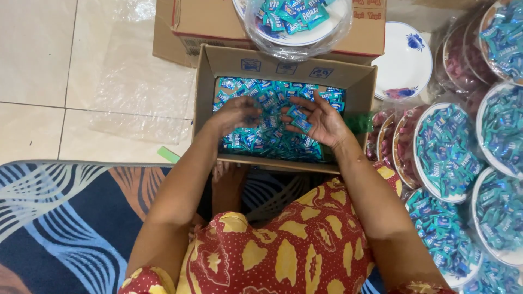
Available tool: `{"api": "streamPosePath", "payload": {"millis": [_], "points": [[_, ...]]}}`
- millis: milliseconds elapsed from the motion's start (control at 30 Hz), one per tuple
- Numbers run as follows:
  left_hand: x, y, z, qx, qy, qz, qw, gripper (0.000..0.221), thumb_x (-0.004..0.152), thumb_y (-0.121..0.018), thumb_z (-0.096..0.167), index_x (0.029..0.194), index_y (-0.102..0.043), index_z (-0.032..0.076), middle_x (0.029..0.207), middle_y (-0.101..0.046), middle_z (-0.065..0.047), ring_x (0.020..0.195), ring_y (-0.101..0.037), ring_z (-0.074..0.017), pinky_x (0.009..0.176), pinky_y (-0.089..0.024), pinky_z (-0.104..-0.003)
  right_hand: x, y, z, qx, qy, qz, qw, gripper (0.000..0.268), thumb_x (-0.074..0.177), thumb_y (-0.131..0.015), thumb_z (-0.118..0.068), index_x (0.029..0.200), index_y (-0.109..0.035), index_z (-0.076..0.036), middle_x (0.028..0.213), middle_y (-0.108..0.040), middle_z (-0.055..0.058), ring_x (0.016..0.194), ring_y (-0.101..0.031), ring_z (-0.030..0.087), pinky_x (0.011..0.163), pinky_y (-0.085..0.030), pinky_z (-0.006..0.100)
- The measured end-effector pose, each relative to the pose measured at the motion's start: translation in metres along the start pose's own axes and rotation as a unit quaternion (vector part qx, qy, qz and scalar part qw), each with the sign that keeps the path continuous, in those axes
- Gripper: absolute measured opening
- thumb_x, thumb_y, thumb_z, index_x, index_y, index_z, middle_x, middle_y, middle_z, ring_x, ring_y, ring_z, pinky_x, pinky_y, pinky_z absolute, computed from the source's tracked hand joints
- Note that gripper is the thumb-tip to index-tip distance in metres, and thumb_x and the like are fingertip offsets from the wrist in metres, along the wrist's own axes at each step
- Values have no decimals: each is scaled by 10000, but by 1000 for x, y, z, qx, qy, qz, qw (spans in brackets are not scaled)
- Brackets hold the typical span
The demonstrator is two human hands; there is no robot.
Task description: Arranging individually wrapped candies from a cardboard box onto decorative plates and into plastic containers.
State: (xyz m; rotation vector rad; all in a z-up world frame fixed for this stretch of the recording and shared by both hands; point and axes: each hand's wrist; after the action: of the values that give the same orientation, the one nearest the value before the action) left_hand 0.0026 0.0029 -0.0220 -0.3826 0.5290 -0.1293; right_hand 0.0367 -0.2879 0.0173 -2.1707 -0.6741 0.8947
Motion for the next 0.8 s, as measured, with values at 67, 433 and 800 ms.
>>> {"api": "streamPosePath", "payload": {"millis": [67,433,800], "points": [[21,15,-27,281,-15,29,959,415,782,-832,241,1131,-684,73,947,-712,-185,924,-734,-389,828,-619,-510,0,0,0,2,-2,9,1000,638,998,-521,-544,1372,-612,-35,1382,-601,308,1196,-653,457,1026,-528,631],[98,50,-117,668,-14,64,741,408,668,-825,296,1005,-770,75,962,-751,-161,948,-742,-417,774,-630,-528,0,0,-1,-3,2,38,999,656,981,-543,-560,1364,-621,-32,1359,-626,286,1171,-671,438,1020,-545,619],[-11,1,17,230,62,38,971,348,910,-680,189,1164,-679,-49,939,-655,-156,782,-654,-207,714,-658,-300,-9,-6,-12,3,26,44,999,647,956,-567,-567,1347,-640,-58,1352,-646,251,1189,-666,429,1036,-531,634]]}}
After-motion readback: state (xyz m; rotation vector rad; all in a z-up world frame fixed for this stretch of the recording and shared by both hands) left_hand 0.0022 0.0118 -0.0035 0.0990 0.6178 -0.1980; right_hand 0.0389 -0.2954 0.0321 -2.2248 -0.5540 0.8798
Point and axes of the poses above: each hand's wrist, its own x-axis towards the middle knuckle, its own y-axis out of the back of the hand, z = x × y
